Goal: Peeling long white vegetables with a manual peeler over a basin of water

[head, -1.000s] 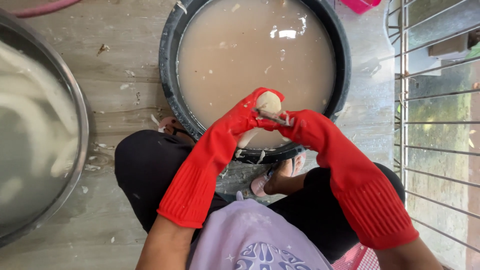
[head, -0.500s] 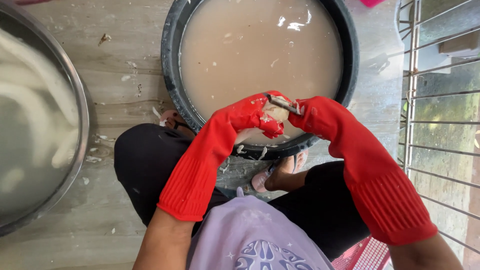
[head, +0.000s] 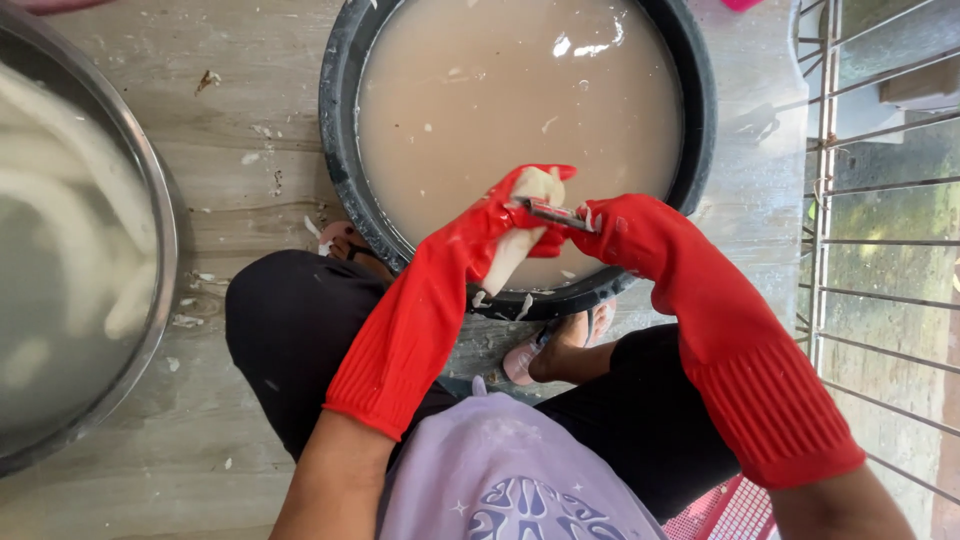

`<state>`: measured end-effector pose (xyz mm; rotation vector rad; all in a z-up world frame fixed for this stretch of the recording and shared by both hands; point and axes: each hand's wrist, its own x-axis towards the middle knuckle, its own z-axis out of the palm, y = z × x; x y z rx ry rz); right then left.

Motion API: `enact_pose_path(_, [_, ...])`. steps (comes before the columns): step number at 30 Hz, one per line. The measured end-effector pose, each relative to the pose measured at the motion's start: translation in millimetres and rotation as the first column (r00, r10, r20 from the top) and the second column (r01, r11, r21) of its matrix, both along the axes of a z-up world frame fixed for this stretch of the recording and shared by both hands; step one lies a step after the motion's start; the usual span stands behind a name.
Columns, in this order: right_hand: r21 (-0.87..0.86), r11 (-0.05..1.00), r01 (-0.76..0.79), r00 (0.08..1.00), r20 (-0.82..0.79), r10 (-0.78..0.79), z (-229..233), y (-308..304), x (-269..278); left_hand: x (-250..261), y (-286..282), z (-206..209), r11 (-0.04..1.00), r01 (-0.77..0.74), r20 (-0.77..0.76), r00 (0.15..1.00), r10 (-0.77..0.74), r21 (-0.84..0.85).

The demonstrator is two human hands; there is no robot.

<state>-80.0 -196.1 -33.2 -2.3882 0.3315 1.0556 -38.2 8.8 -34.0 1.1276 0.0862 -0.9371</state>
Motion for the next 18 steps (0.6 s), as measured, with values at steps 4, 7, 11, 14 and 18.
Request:
enact_pose_path(4, [0.145, 0.964, 0.225, 0.974, -0.003, -0.227, -39.6, -12.0, 6.2, 20.4, -8.8, -62.8, 0.968, -0.103, 0.025, 0.995, 0.100, 0.230])
enact_pose_path(7, [0.196, 0.840, 0.506, 0.860, -0.047, -0.508, -93.5, -20.1, 16.5, 43.7, -10.2, -124.3, 0.885, -0.122, -0.060, 0.984, 0.166, 0.448])
enact_pose_path(11, [0.383, 0.405, 0.830, 0.516, -0.254, -0.818, -205.4, -46.6, 8.5, 82.5, -8.1, -224.5, 0.564, 0.058, -0.062, 0.998, -0.013, 0.824])
enact_pose_path(14, [-0.130, 0.662, 0.738, 0.670, 0.026, -0.742, -158.8, -21.1, 12.7, 87.1, 30.6, -177.7, 0.550, -0.163, -0.118, 0.891, 0.439, 0.819])
enact_pose_path(18, [0.002, 0.805, 0.593, 0.805, 0.022, -0.593, -72.2, 42.2, 60.3, 82.9, 5.1, -38.4, 0.449, 0.135, -0.183, 0.981, 0.066, 0.883])
